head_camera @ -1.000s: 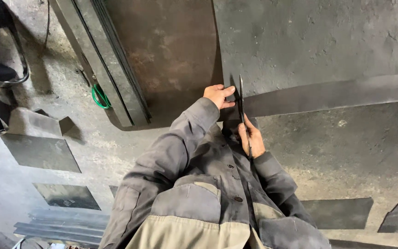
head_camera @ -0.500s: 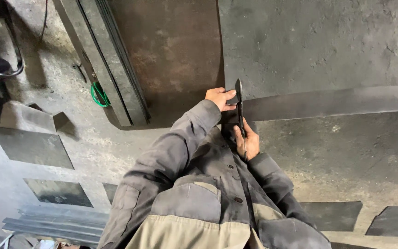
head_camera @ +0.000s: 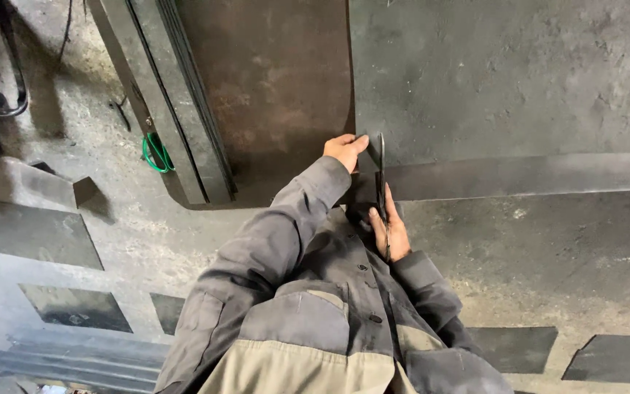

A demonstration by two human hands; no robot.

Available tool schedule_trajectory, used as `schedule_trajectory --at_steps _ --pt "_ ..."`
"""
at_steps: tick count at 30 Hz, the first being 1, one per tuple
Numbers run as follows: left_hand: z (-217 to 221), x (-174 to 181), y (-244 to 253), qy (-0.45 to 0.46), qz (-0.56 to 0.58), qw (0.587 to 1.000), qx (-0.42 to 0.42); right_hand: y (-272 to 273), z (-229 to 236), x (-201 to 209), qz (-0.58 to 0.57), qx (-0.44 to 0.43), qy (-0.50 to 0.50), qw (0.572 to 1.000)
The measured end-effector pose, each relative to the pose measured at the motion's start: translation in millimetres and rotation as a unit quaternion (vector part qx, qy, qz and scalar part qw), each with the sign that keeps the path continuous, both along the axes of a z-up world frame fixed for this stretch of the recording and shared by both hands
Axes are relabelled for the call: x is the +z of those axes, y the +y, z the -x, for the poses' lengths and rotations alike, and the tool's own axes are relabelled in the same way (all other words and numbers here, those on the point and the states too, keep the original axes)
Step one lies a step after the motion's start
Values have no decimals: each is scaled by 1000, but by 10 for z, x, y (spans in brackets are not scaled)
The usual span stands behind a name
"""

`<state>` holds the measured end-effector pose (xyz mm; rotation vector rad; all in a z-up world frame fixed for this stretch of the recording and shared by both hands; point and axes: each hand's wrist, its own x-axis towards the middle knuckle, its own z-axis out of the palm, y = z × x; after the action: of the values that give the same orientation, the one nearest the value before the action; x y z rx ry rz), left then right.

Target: The person uses tin snips to cut a long strip from a large sheet of dark material on a workbench. They repeatedly position the snips, cut along the edge, and set the cut strip aside. The process is repeated multiple times throughout the clip.

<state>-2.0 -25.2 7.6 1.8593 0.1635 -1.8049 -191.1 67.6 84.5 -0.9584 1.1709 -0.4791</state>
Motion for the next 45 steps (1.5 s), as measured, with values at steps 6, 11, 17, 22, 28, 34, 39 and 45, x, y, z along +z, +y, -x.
schedule_trajectory --at_steps 6,11,17,22,28,34,39,45 --pt "21 -16 91 33 40 998 42 -401 -95 -131 -17 8 -5 1000" --pt "24 -169 161 27 27 997 62 -367 -152 -292 60 -9 -37 998" --pt "17 -424 301 7 77 997 26 -283 -141 -425 -1 -13 -44 999" --pt "6 -296 196 24 48 998 40 -313 -175 -470 19 15 85 996" --pt "-199 -96 -289 76 25 997 -11 -353 -183 -419 36 21 87 995" --pt "-229 -397 -415 18 111 994 0 -426 -198 -291 -37 5 2 999" --pt "-203 -102 -480 49 54 997 19 -782 -230 -492 27 11 -47 998" --pt "-199 -463 -324 19 114 993 7 -830 -318 -601 68 -14 -75 995"
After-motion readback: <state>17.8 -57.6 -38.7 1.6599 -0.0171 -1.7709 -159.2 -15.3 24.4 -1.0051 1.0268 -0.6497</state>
